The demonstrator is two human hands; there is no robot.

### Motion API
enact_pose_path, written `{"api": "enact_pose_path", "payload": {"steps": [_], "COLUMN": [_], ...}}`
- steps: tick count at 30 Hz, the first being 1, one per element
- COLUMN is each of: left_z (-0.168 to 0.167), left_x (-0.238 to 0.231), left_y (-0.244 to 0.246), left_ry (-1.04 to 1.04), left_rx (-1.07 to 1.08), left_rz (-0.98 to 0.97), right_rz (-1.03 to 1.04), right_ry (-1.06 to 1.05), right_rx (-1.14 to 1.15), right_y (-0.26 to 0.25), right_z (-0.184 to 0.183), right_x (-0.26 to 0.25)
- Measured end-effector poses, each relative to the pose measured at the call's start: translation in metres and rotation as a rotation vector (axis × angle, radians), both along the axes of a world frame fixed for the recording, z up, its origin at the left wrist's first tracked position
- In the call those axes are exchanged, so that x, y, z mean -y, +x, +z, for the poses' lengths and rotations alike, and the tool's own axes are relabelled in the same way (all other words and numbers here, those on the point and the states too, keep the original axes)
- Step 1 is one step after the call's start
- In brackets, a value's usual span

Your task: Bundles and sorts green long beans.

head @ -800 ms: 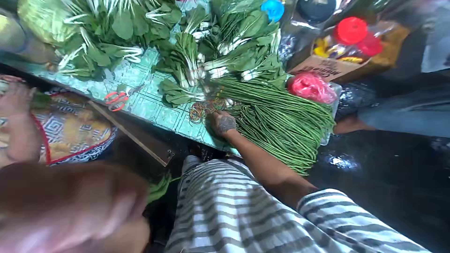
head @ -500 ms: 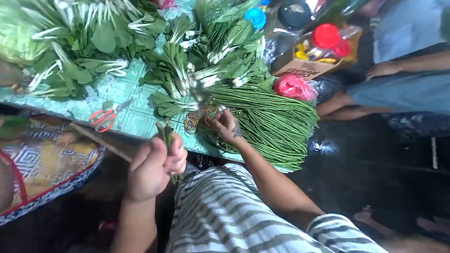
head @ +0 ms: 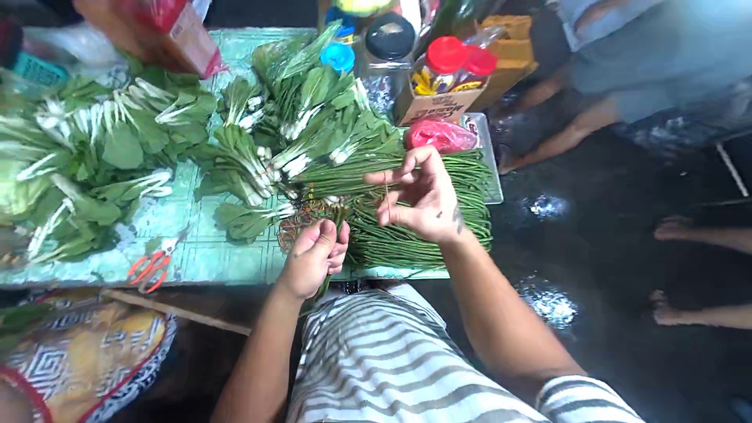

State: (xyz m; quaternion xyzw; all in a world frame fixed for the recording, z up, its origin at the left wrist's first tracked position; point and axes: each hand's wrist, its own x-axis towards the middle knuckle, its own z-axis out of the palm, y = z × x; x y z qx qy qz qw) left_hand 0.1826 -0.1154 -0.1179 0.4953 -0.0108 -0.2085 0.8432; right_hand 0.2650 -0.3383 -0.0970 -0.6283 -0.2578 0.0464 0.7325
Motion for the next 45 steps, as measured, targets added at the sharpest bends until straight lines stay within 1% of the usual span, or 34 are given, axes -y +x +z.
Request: {"api": "enact_pose_path", "payload": {"steps": [3,5,7,8,9,11,12,14,16,17,18,19,21,24,25,26,27,28,30,31,32,33,35,36,38,39,40,41,42,43,44,45], "left_z": [0.005,0.008,0.013,0.015,0.016,0.015,0.014,0.008,-0.001,-0.005,-0.007,-0.008,-0.007,-0.006,-0.006,-0.006,-0.007,-0.008,-0.009,-0.01,-0.012,-0.015,-0.017,-0.017,-0.014,-0.012,-0.01,-0.01,-0.009,-0.007,-0.005,-0.004], "left_x": [0.039,0.066,0.09,0.101,0.112,0.129,0.138,0.157,0.176,0.186,0.196,0.204,0.216,0.217,0.215,0.212,0.21,0.207,0.203,0.202,0.201,0.201,0.196,0.192,0.182,0.178,0.174,0.172,0.17,0.169,0.168,0.166], "left_y": [0.009,0.012,0.018,0.021,0.023,0.027,0.03,0.034,0.034,0.035,0.036,0.037,0.037,0.039,0.04,0.041,0.043,0.044,0.043,0.041,0.038,0.036,0.037,0.038,0.041,0.043,0.044,0.043,0.042,0.041,0.04,0.039], "left_ry": [0.108,0.178,0.209,0.203,0.196,0.183,0.17,0.121,0.115,0.114,0.096,0.06,-0.012,-0.093,-0.122,-0.154,-0.191,-0.232,-0.299,-0.311,-0.316,-0.309,-0.229,-0.139,0.157,0.324,0.468,0.54,0.518,0.432,0.282,0.089], "left_rx": [0.036,0.094,0.157,0.171,0.169,0.147,0.14,0.109,0.068,0.059,0.054,0.051,0.03,-0.037,-0.062,-0.08,-0.09,-0.093,-0.066,-0.038,-0.007,0.036,0.162,0.243,0.439,0.516,0.563,0.561,0.499,0.39,0.253,0.131], "left_rz": [-0.124,-0.222,-0.287,-0.295,-0.278,-0.198,-0.162,-0.11,-0.048,-0.009,0.026,0.052,0.049,-0.055,-0.08,-0.087,-0.087,-0.086,-0.089,-0.086,-0.079,-0.071,-0.065,-0.078,-0.13,-0.157,-0.183,-0.191,-0.179,-0.162,-0.138,-0.129], "right_rz": [0.057,0.102,0.11,0.103,0.074,-0.013,-0.034,0.048,0.093,0.063,0.013,-0.052,-0.15,-0.142,-0.127,-0.107,-0.074,-0.041,0.014,0.042,0.045,0.032,-0.005,-0.023,-0.044,-0.054,-0.087,-0.113,-0.109,-0.07,-0.023,0.024], "right_ry": [-0.273,-0.467,-0.682,-0.754,-0.765,-0.661,-0.554,-0.193,0.158,0.277,0.354,0.379,0.297,0.117,0.095,0.119,0.221,0.396,0.878,1.049,1.12,1.117,0.966,0.853,0.534,0.322,0.068,-0.211,-0.438,-0.523,-0.446,-0.217], "right_rx": [0.255,0.362,0.422,0.417,0.393,0.344,0.326,0.246,0.173,0.141,0.121,0.112,0.139,0.23,0.246,0.235,0.183,0.089,-0.182,-0.279,-0.35,-0.401,-0.435,-0.423,-0.339,-0.212,-0.007,0.219,0.417,0.523,0.521,0.419], "right_y": [-0.002,-0.005,-0.006,-0.007,-0.01,-0.023,-0.03,-0.046,-0.065,-0.074,-0.082,-0.086,-0.092,-0.087,-0.086,-0.085,-0.085,-0.087,-0.09,-0.088,-0.086,-0.083,-0.072,-0.066,-0.049,-0.041,-0.033,-0.029,-0.03,-0.035,-0.041,-0.046], "right_z": [0.021,0.035,0.04,0.037,0.03,0.012,0.001,-0.021,-0.045,-0.057,-0.067,-0.074,-0.079,-0.074,-0.072,-0.072,-0.074,-0.077,-0.08,-0.08,-0.079,-0.077,-0.069,-0.063,-0.043,-0.031,-0.019,-0.008,0.0,0.002,-0.004,-0.02], "right_x": [0.042,0.061,0.078,0.088,0.102,0.134,0.15,0.173,0.176,0.175,0.173,0.171,0.166,0.17,0.172,0.174,0.173,0.169,0.151,0.145,0.14,0.137,0.136,0.137,0.14,0.141,0.142,0.143,0.147,0.15,0.154,0.154]}}
